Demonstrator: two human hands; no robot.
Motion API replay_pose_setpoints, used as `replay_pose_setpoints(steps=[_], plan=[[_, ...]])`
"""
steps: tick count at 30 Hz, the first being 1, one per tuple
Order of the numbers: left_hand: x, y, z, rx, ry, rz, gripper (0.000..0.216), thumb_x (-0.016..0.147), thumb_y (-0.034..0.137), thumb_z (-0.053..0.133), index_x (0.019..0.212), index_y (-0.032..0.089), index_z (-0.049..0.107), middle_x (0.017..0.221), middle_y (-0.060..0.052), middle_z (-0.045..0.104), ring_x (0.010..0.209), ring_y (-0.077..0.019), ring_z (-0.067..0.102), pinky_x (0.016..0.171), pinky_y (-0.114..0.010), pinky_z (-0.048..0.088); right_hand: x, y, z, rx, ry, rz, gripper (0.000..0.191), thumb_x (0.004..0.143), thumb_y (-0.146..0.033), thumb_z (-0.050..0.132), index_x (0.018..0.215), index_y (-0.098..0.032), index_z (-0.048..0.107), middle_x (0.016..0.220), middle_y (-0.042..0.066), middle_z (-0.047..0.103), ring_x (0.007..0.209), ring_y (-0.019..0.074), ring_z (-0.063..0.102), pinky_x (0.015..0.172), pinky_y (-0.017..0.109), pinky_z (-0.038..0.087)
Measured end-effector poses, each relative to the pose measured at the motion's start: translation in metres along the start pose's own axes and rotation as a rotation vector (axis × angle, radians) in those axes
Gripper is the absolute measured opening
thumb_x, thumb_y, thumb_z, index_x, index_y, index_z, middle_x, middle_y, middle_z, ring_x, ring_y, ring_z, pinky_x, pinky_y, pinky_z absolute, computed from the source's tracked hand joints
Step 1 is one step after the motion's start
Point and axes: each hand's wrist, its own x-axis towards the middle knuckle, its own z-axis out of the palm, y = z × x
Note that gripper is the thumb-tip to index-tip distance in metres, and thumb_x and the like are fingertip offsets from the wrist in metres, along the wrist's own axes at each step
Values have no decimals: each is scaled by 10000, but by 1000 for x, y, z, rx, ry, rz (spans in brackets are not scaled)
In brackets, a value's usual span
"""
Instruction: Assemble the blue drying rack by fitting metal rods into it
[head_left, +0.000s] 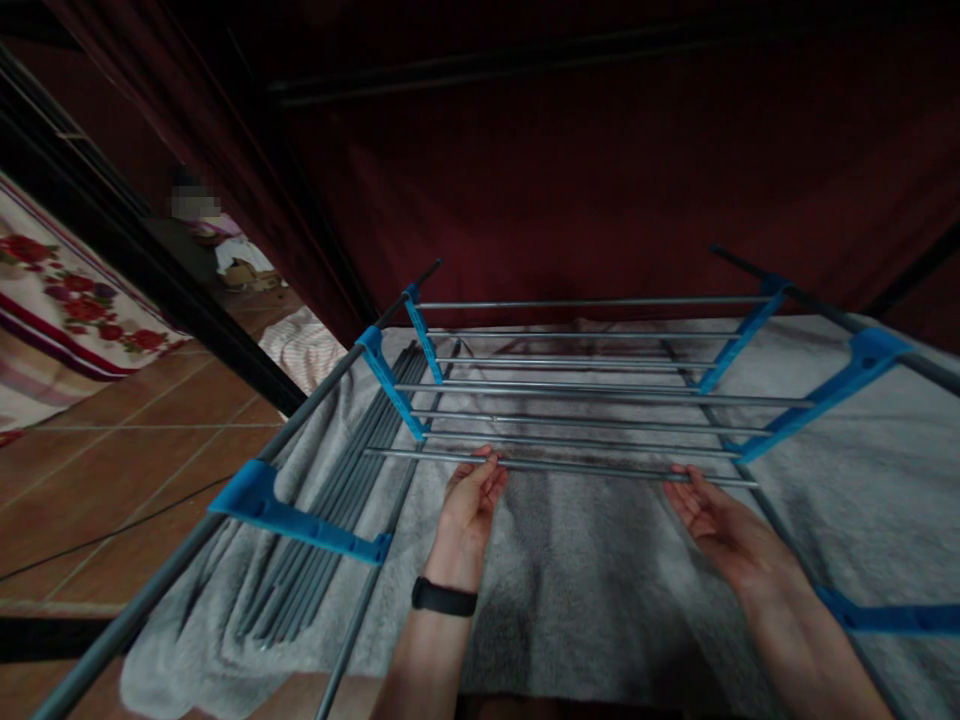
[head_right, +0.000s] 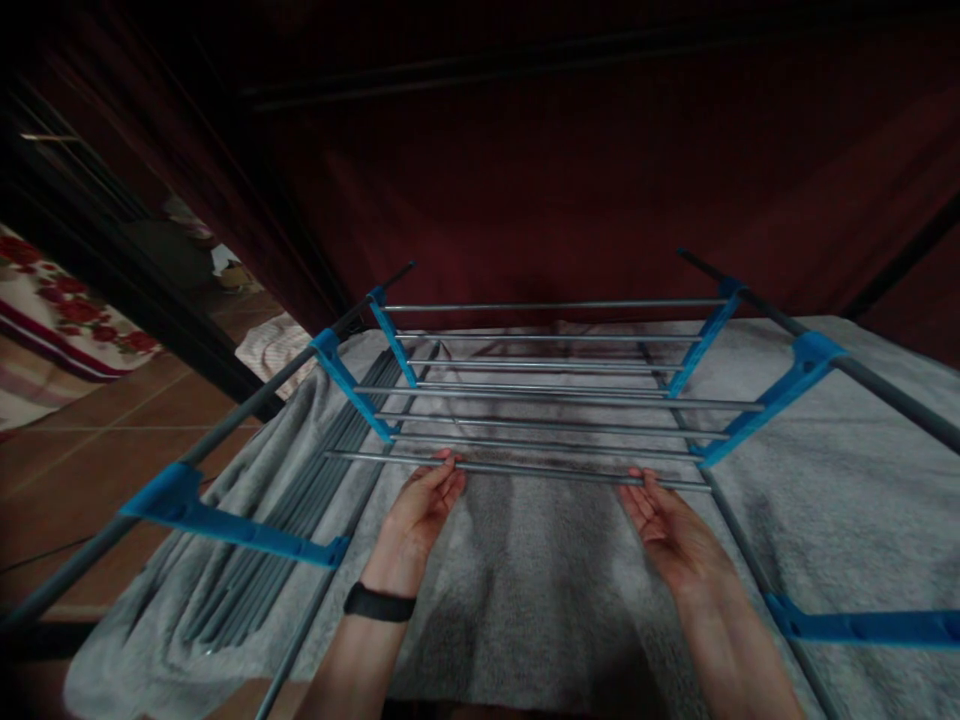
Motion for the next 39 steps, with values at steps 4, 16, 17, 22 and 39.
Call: replay_pose_setpoints(steps=[4,16,17,22,39], plan=[[-2,-7,3,10,-30,-23,196,805,-56,601,772,133,636,744,-39,728,657,-106,693,666,-224,566,-3,3,6,5,-3,-1,138,844,-54,607,901,-163,670,878,22,715,807,107,700,773,220,620],[-3,-14,9,18,-40,-32,227,793,-69,598,707,140,624,730,-25,728,666,-128,709,651,-240,583,-9,16,11,29,-69,-21,175,737,-139,758,873,-199,665,824,-14,726,737,106,688,774,223,609],[-2,-13,9,16,-37,-24,233,795,-71,593,700,139,624,724,-18,725,663,-123,707,653,-235,583,-9,16,11,30,-82,-27,185,724,-141,770,864,-197,662,818,-15,725,728,107,687,772,224,608],[5,-2,7,42,18,6,247,828,-66,558,710,134,642,688,-6,704,639,-96,692,646,-200,572,-11,8,13,99,-79,-32,142,781,-65,670,873,-171,652,822,11,720,737,112,693,802,241,606],[7,4,5,102,18,38,227,854,-47,551,735,131,624,654,10,678,569,-91,669,538,-166,555,-16,-3,19,155,-5,-24,110,886,-98,558,886,-174,637,796,6,718,721,100,689,738,220,601]])
